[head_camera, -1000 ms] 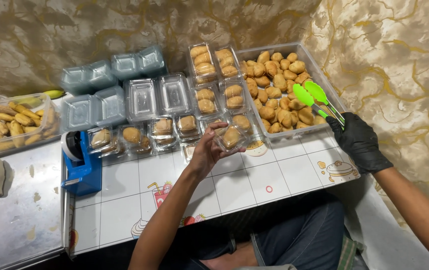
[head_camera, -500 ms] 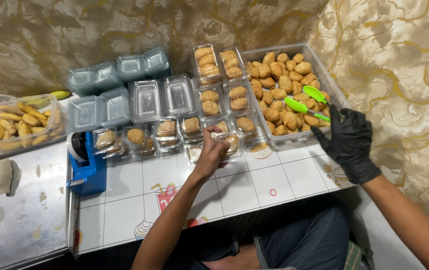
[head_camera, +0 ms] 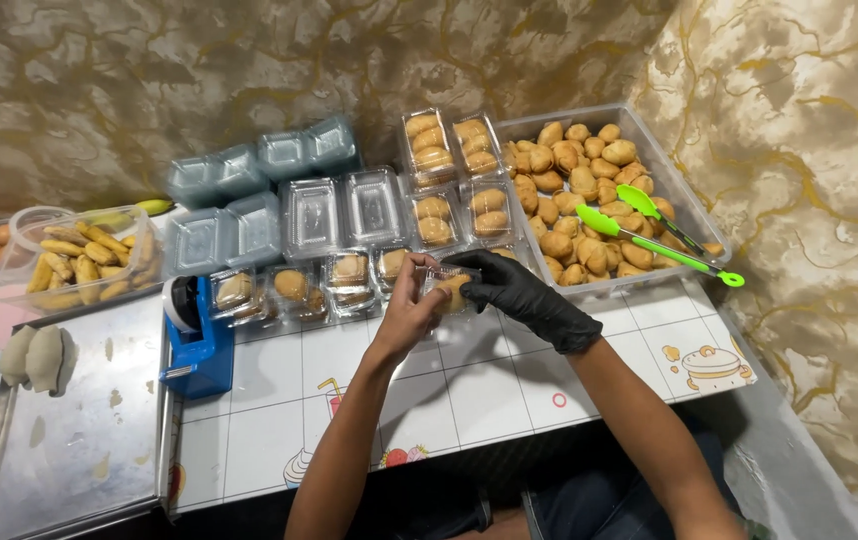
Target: Packaging small pastries into plastic containers using tongs and hands
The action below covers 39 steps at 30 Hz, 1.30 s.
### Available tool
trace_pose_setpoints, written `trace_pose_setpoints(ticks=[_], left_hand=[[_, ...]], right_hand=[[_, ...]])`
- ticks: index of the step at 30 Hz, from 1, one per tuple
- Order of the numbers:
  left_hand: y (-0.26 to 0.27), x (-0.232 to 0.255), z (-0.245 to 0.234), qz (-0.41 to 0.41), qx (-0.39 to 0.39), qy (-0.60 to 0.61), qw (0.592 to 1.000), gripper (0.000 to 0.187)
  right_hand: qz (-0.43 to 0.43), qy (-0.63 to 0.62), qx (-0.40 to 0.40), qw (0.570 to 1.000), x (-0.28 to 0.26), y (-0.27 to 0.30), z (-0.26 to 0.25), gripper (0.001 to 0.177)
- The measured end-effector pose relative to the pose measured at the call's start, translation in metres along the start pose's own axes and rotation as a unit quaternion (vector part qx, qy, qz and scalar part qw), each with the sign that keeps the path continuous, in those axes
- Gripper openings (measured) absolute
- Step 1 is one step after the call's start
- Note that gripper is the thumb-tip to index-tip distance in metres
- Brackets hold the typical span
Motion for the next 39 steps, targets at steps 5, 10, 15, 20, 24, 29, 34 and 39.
trace_pose_setpoints(ticks=[5,10,15,20,24,29,34,39], left_hand=[[-0.001,0.032,-0.012,0.023,0.052,-0.017,0.998,0.044],[-0.006,0.021,-0.027,0.048,0.107,-0.011,0.993,0.044],[-0.014,0.009,-0.03,0.088,0.094,-0.079,0.989,0.019],[-0.01,0.013,-0.023,0.106,0.105,-0.063,0.987,0.013],[-0.005,0.011,-0.007,0.077,0.099,-0.012,0.992,0.014],[-0.005,0.004,-0.003,0.063,0.089,-0.008,0.994,0.015],[-0.005,0.006,-0.001,0.047,0.088,0.008,0.995,0.015],[-0.004,0.001,-0.001,0.05,0.093,0.017,0.994,0.016]], right_hand=[[0.01,-0.05,0.012,0.999,0.046,-0.027,-0.012,0.04],[-0.007,-0.169,0.086,0.982,0.056,-0.035,-0.021,0.035],[-0.022,-0.216,0.113,0.97,0.069,-0.034,-0.031,0.042],[-0.047,-0.185,0.104,0.976,0.105,-0.04,-0.05,0.045],[-0.154,-0.016,0.135,0.979,0.038,-0.015,-0.034,0.039],[-0.13,-0.009,0.161,0.978,0.036,-0.01,-0.04,0.039],[-0.148,0.029,0.166,0.975,0.033,-0.007,-0.036,0.041],[-0.17,0.025,0.167,0.971,0.04,-0.007,-0.037,0.045]])
Point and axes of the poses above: each hand's wrist, its own y-axis away from the middle knuckle, its own z-axis out of the palm, x = y × z, the point moved 9 cm from there along -y, towards the middle knuckle, and after that the axes turned 2 degrees about x, right-handed, at the moved point
